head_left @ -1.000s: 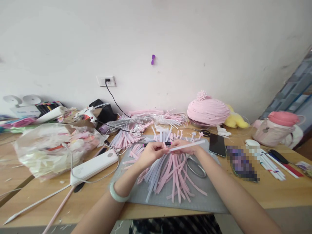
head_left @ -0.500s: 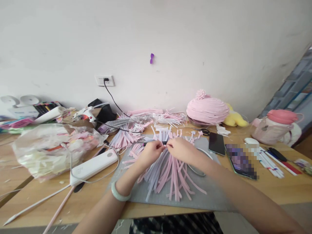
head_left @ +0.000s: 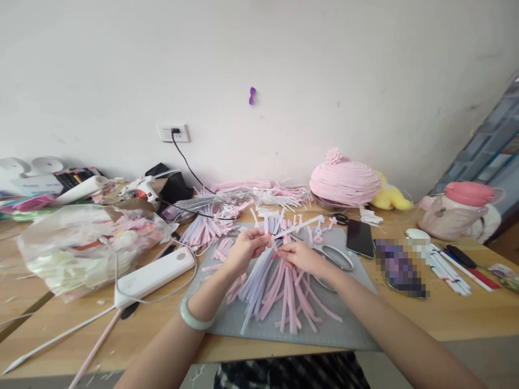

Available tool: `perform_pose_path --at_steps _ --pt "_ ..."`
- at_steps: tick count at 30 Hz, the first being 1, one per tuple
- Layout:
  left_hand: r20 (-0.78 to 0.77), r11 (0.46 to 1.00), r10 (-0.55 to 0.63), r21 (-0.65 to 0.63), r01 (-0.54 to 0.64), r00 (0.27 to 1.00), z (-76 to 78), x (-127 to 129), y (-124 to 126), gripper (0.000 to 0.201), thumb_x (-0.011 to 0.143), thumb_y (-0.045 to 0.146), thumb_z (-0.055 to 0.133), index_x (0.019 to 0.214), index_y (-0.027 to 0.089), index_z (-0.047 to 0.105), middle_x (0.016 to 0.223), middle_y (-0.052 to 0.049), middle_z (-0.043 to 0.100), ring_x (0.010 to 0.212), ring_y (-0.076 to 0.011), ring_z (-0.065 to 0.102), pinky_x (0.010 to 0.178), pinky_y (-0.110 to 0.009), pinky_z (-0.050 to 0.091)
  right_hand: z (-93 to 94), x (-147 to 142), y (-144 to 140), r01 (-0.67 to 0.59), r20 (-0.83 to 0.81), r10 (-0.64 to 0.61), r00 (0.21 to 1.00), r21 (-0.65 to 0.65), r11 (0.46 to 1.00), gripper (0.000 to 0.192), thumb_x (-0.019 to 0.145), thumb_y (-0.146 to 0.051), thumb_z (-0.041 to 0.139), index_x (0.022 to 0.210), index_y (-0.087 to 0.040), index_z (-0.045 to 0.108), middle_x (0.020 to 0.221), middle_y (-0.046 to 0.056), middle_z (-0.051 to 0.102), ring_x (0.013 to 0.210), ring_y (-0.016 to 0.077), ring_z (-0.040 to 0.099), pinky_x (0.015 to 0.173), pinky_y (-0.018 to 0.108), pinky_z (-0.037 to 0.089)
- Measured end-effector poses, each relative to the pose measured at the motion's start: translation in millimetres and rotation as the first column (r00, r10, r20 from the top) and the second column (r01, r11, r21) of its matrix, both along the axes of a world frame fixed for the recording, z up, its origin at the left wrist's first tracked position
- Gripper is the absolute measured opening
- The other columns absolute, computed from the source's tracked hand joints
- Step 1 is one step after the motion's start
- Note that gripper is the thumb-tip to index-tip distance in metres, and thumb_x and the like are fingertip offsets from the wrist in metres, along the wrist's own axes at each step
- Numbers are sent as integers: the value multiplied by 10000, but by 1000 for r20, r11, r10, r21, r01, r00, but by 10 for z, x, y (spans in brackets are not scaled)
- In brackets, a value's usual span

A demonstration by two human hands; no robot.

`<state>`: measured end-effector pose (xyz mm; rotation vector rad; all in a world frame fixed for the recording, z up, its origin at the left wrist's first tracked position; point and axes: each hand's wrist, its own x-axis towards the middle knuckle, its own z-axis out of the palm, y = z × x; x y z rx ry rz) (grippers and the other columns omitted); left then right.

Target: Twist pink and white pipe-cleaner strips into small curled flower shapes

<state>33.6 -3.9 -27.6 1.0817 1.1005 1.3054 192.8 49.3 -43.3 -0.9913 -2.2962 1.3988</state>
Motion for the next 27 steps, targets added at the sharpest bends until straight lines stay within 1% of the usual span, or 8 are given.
perform_pose_path --at_steps 3,5,8,10,15,19,23,27 --pt "-51 990 -131 -50 129 990 4 -14 -21 297 598 377 659 593 115 521 518 32 474 389 -12 247 393 -194 114 52 52 178 -3 25 5 1000 -110 994 233 727 -331 542 709 -120 639 449 -54 403 409 57 292 426 197 219" --pt "-121 967 -248 -91 238 961 7 -22 -35 274 585 354 673 589 120 529 485 48 444 389 -19 253 395 -194 127 151 81 277 14 87 -4 996 -117 993 195 663 -311 585 642 -120 622 445 -55 406 417 54 286 424 200 197" --pt "-275 927 -371 -158 339 887 10 -36 -44 230 597 324 663 611 129 542 464 62 407 404 -37 272 399 -193 160 351 101 383 -53 175 70 982 -100 994 205 606 -328 622 577 -128 593 401 -72 359 404 52 257 426 211 175" --pt "-399 938 -347 -160 308 849 12 -46 -35 215 625 331 632 628 133 546 467 69 381 417 -45 269 405 -194 171 479 98 399 -81 234 79 969 0 997 213 602 -338 623 564 -131 585 409 -70 364 415 56 277 440 217 187" --pt "-578 996 -88 -34 84 812 20 -62 10 244 678 369 550 630 130 553 482 70 338 451 -60 272 426 -199 177 595 63 147 -91 241 23 970 274 957 270 717 -283 467 483 -149 457 448 -57 291 435 64 260 456 236 171" --pt "-531 998 54 60 -26 846 24 -46 24 306 690 400 535 535 141 484 470 70 309 455 -57 255 432 -203 174 438 34 -122 -6 127 -42 991 352 936 312 774 -281 409 488 -158 390 480 -46 294 457 71 278 464 231 191" --pt "-324 998 51 42 -40 945 9 -28 22 288 679 413 561 609 137 520 458 80 299 424 -47 229 419 -201 152 211 53 -76 -47 64 39 997 136 990 309 783 -281 431 507 -151 480 470 -24 430 465 85 367 503 227 277" --pt "-158 996 -84 9 87 984 -9 -32 9 322 651 438 603 641 120 549 468 74 313 417 -36 208 417 -201 121 96 102 154 -96 32 97 995 -28 995 232 755 -314 481 660 -134 593 497 -27 485 453 77 346 483 218 261"
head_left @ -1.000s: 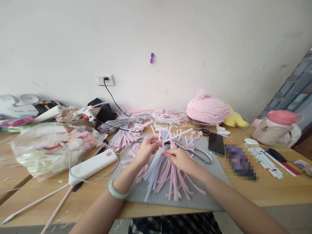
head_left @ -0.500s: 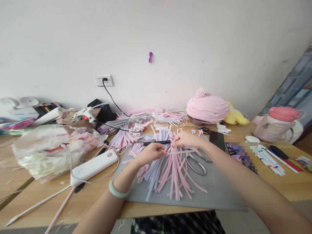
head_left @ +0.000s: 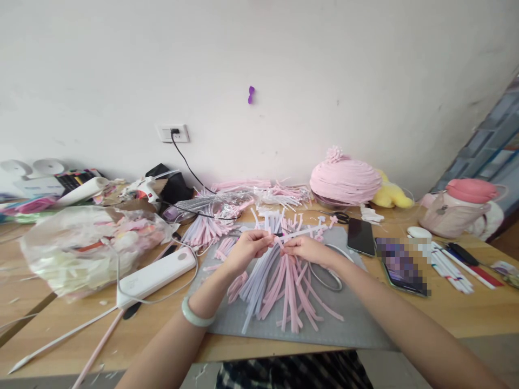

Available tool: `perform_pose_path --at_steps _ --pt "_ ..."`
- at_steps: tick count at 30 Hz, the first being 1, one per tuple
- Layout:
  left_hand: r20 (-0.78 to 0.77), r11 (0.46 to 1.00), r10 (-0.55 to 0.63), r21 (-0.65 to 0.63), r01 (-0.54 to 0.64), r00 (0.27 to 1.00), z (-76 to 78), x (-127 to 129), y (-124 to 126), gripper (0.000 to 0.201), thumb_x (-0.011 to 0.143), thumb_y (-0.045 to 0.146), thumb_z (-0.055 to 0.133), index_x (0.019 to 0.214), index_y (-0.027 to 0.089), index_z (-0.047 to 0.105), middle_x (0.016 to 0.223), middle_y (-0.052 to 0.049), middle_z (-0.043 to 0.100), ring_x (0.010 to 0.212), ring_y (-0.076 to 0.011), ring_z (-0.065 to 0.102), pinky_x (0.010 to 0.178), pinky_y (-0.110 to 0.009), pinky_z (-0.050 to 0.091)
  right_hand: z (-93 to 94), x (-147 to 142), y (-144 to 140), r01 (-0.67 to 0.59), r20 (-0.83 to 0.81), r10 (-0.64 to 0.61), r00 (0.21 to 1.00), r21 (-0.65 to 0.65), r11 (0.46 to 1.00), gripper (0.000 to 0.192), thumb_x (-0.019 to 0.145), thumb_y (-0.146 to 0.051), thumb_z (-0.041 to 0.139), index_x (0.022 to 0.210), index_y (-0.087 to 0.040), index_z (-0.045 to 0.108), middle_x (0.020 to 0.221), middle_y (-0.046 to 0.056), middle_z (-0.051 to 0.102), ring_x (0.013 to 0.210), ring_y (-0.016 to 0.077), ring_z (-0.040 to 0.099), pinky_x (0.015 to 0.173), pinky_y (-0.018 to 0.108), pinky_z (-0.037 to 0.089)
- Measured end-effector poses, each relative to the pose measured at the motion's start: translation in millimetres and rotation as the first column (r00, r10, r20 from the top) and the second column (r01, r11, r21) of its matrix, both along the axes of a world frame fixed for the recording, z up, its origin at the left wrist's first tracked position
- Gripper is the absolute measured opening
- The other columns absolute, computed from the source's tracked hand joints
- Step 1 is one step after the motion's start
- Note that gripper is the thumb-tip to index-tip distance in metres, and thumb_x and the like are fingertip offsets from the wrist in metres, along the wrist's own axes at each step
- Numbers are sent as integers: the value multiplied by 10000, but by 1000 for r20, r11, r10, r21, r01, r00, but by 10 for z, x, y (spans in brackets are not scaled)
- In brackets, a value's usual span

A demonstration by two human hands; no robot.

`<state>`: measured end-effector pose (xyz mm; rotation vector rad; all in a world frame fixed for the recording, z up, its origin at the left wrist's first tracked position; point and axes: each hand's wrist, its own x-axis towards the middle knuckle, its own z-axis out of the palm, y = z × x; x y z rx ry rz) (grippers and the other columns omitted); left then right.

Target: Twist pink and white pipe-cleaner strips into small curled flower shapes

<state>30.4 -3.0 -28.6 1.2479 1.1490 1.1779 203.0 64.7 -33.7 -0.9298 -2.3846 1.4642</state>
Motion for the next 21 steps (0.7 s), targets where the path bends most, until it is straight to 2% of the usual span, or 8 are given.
perform_pose_path --at_steps 3,7,9,12,14,16,18,21 --pt "-15 990 -142 -24 142 990 10 -7 -32 315 644 427 617 637 116 563 457 71 322 416 -38 208 423 -207 121 52 26 130 -19 51 19 999 11 1000 263 706 -374 539 633 -130 608 476 -44 435 451 69 322 463 214 224" --pt "-252 965 -264 -63 256 931 39 0 -62 253 660 364 611 600 122 566 475 59 362 443 -53 252 437 -209 170 278 47 226 -80 165 66 984 78 994 215 636 -336 596 618 -126 633 493 -38 456 483 78 369 476 214 251" --pt "-392 978 -200 -23 208 898 37 10 -50 245 674 346 587 569 128 554 498 50 384 475 -67 289 458 -210 209 400 49 218 -82 219 49 974 144 986 223 638 -340 588 581 -125 613 479 -35 447 469 77 366 466 216 244" --pt "-547 993 46 118 22 836 5 25 -6 247 697 348 542 571 137 560 510 43 406 516 -94 347 498 -218 256 495 30 102 -51 214 -12 977 285 957 253 684 -319 521 507 -139 529 445 -44 371 425 67 304 443 223 201" --pt "-580 972 205 213 -96 789 -22 32 21 247 710 356 521 594 143 568 518 39 425 533 -107 375 518 -226 272 474 6 -18 -21 133 -23 991 323 946 305 727 -312 460 470 -150 449 441 -53 298 416 61 247 437 226 176" --pt "-559 943 309 287 -170 770 -35 37 32 247 719 358 511 597 149 562 529 36 437 543 -111 384 530 -229 279 393 -19 -121 14 65 -37 997 318 948 340 765 -334 424 475 -156 422 444 -53 290 418 63 246 442 224 184" --pt "-492 924 357 313 -221 794 -29 37 28 243 716 361 519 596 152 556 533 37 435 541 -107 377 529 -225 281 276 -32 -167 49 25 -59 998 282 958 358 780 -352 423 484 -153 447 445 -39 367 429 73 304 459 222 225" --pt "-314 947 306 201 -252 899 -3 32 5 250 708 383 533 625 149 553 505 52 394 478 -82 319 474 -212 239 92 -20 -118 40 -5 -40 999 166 985 371 774 -391 467 504 -141 521 453 -22 449 439 79 351 483 224 269"
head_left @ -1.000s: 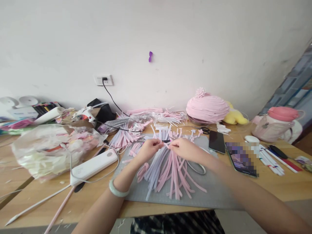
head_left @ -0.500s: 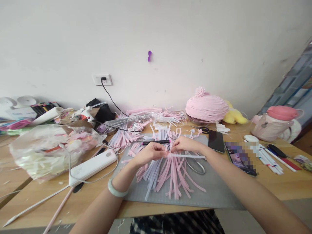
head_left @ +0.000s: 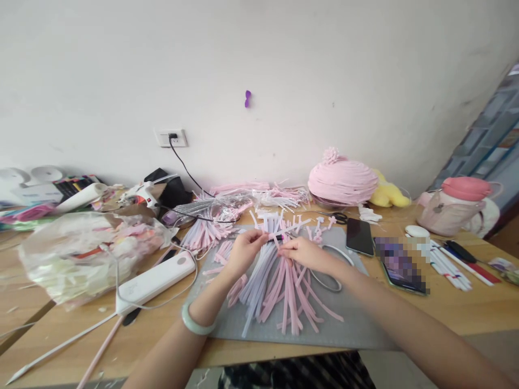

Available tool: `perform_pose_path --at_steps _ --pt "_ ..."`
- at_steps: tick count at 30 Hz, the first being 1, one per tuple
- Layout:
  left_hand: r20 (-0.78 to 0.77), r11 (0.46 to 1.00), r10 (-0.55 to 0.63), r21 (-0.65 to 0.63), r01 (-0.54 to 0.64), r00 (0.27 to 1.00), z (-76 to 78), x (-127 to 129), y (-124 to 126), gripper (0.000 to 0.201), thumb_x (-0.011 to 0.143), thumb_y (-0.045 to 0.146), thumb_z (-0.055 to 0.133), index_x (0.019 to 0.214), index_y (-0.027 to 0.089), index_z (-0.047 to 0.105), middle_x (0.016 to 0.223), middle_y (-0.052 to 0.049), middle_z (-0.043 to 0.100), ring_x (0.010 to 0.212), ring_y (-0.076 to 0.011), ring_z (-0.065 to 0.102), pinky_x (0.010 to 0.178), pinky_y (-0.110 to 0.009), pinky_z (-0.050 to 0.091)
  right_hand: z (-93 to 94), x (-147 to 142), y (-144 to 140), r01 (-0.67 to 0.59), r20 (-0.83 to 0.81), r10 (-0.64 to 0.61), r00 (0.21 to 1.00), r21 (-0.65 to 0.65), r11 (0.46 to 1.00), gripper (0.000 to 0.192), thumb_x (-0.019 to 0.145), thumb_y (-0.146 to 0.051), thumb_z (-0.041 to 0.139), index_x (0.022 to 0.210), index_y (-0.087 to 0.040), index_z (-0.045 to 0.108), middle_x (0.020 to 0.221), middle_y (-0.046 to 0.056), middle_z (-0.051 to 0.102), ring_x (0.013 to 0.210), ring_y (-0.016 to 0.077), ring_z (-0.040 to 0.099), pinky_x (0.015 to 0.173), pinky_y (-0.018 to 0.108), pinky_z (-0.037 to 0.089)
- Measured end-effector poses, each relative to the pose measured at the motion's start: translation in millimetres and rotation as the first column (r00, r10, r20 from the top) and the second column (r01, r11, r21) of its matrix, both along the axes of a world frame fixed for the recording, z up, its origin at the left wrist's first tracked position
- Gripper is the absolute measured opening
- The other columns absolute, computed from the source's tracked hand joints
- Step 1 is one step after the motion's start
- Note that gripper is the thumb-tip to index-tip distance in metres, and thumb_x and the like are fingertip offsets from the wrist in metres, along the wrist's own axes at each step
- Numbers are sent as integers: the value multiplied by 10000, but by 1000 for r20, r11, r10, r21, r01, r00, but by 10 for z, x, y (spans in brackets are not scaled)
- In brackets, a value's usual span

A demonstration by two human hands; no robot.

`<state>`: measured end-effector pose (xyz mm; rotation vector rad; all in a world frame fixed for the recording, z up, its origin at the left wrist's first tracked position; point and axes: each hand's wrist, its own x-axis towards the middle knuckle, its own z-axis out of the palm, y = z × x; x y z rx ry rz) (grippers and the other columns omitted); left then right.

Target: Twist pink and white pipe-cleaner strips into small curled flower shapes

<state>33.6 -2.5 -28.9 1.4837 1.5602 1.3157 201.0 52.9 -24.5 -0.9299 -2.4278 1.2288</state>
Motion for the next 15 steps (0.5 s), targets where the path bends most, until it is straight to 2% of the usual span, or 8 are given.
perform_pose_path --at_steps 4,7,9,11,13,15 --pt "308 984 -143 -61 170 941 10 -9 -34 283 702 407 555 605 144 512 459 78 285 418 -49 202 428 -206 139 -131 56 149 12 -51 -27 998 -260 966 346 729 -467 529 722 -132 617 493 -46 454 414 55 272 432 209 194" --pt "330 932 -321 -60 359 888 14 -11 -68 279 703 401 572 636 132 538 467 75 295 423 -45 201 429 -204 142 -102 95 242 -22 -50 9 999 -272 962 323 694 -436 569 739 -124 643 489 -56 421 433 55 279 434 205 188" --pt "218 881 -442 -75 467 870 27 -8 -90 264 708 383 577 653 125 570 508 54 357 450 -53 257 443 -205 186 -33 114 304 -79 9 82 997 -203 976 278 683 -388 579 703 -123 660 489 -49 438 449 62 315 447 207 217" --pt "24 861 -502 -85 502 864 38 -3 -98 238 713 352 576 637 127 589 561 29 424 504 -73 334 478 -210 246 59 130 360 -132 86 141 986 -101 986 241 673 -348 583 674 -125 673 480 -42 459 460 73 353 465 212 250" --pt "-191 887 -461 -73 456 866 33 3 -84 227 725 321 562 595 136 585 578 19 450 547 -93 379 518 -220 283 153 141 386 -117 161 113 981 16 993 233 675 -335 577 637 -125 672 457 -37 454 458 81 370 471 217 258" --pt "-350 935 -339 -27 353 873 8 6 -51 238 739 304 538 565 145 572 559 19 448 551 -103 395 535 -229 293 226 143 352 -44 190 16 982 144 989 257 690 -349 564 605 -125 660 455 -28 451 458 83 367 467 218 245"
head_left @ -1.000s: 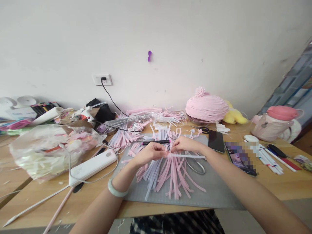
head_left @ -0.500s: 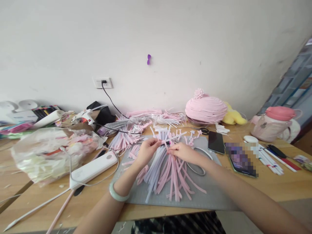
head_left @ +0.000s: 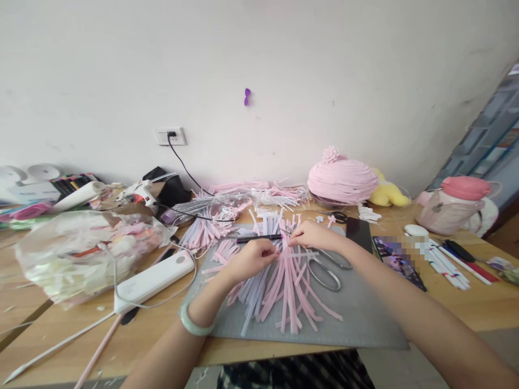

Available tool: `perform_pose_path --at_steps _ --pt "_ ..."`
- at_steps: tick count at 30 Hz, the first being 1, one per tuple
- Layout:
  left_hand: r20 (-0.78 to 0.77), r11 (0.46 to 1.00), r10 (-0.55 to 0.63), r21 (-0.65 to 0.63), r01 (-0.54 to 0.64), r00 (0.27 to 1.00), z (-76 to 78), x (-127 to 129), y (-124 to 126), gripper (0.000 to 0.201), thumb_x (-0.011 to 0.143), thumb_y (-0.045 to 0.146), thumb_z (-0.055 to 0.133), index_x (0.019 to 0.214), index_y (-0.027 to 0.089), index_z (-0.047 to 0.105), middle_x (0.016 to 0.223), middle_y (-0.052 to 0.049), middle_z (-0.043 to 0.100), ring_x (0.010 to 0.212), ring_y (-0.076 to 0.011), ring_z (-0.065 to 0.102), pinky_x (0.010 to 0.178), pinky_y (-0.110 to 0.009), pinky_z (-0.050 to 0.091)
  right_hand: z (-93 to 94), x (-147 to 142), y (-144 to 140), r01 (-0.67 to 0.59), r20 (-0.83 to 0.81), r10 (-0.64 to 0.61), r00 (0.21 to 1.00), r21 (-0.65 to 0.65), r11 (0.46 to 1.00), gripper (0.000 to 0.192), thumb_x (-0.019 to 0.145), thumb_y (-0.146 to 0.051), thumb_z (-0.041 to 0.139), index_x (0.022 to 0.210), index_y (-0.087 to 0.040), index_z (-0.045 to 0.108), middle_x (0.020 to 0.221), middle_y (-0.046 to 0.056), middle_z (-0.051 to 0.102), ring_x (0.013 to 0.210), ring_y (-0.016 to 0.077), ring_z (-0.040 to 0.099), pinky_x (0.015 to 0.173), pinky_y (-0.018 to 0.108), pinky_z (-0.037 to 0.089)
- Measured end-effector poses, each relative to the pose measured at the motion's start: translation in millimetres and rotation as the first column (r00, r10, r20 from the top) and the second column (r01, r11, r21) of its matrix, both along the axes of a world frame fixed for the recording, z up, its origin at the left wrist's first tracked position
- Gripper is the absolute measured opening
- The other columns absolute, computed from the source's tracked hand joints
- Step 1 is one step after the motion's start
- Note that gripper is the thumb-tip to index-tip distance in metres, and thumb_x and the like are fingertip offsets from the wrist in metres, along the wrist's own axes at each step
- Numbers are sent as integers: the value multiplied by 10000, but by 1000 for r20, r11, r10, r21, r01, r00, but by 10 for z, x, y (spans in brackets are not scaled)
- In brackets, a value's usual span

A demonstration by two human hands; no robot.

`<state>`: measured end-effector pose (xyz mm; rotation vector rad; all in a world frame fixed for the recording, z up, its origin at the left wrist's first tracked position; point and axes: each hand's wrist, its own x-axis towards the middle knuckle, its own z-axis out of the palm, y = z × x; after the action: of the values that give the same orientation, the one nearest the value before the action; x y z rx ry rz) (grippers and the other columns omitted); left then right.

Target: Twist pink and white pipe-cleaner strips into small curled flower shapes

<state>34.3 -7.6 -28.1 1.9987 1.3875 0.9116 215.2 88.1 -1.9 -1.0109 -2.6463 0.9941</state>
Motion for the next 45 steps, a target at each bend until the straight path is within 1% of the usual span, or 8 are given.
perform_pose_path --at_steps 4,9,15,21,27,33,39,45 --pt "1 959 243 150 -240 970 -57 -10 64 231 759 304 504 601 150 576 576 13 481 565 -114 420 557 -235 305 8 -29 -237 100 -151 -72 986 183 978 321 772 -364 477 622 -129 635 517 -3 490 514 98 376 489 219 243" --pt "319 908 385 37 -417 866 -52 -26 68 234 742 340 521 609 148 544 518 41 417 509 -91 366 510 -220 275 -150 -75 -406 61 -242 -42 969 68 996 332 833 -327 381 662 -139 594 519 -13 478 511 104 415 524 221 296" --pt "654 970 198 -236 -53 730 -35 -29 33 263 693 371 582 590 139 513 435 86 284 397 -37 193 416 -201 131 -266 -49 -115 -13 -207 -23 978 -173 985 292 793 -343 416 718 -138 610 509 -32 447 467 89 365 495 216 287" --pt "373 924 -36 -342 174 927 -16 -36 -8 218 681 335 600 654 120 586 469 63 363 430 -48 257 421 -197 170 -154 81 84 -128 -71 120 990 -133 983 275 735 -338 495 627 -123 629 481 -40 404 467 79 339 477 213 243" --pt "59 985 155 -84 -150 986 -38 21 40 196 691 299 544 596 134 591 552 21 484 546 -103 405 518 -218 297 36 72 -90 -71 -11 72 997 48 996 253 734 -269 474 545 -136 576 474 -39 391 461 79 320 484 222 226" --pt "340 915 393 -55 -399 855 -25 21 52 232 687 357 551 586 149 541 482 56 396 468 -78 326 476 -208 239 -86 -40 -314 41 -206 -68 976 -129 991 277 791 -312 424 682 -132 605 545 -6 492 567 126 458 584 237 324" --pt "711 969 216 -243 -55 669 -40 -12 38 266 664 375 604 578 140 514 419 91 266 391 -35 175 417 -201 113 -242 4 -157 -52 -264 -66 962 -415 908 383 733 -489 485 764 -126 602 476 -62 380 428 65 276 458 211 217" --pt "457 899 -80 -351 262 886 7 -29 -27 217 673 325 606 612 122 559 473 63 357 426 -43 246 423 -201 166 -75 108 58 -123 -14 123 992 -213 969 297 677 -398 563 604 -113 609 469 -55 367 454 59 277 458 214 193"
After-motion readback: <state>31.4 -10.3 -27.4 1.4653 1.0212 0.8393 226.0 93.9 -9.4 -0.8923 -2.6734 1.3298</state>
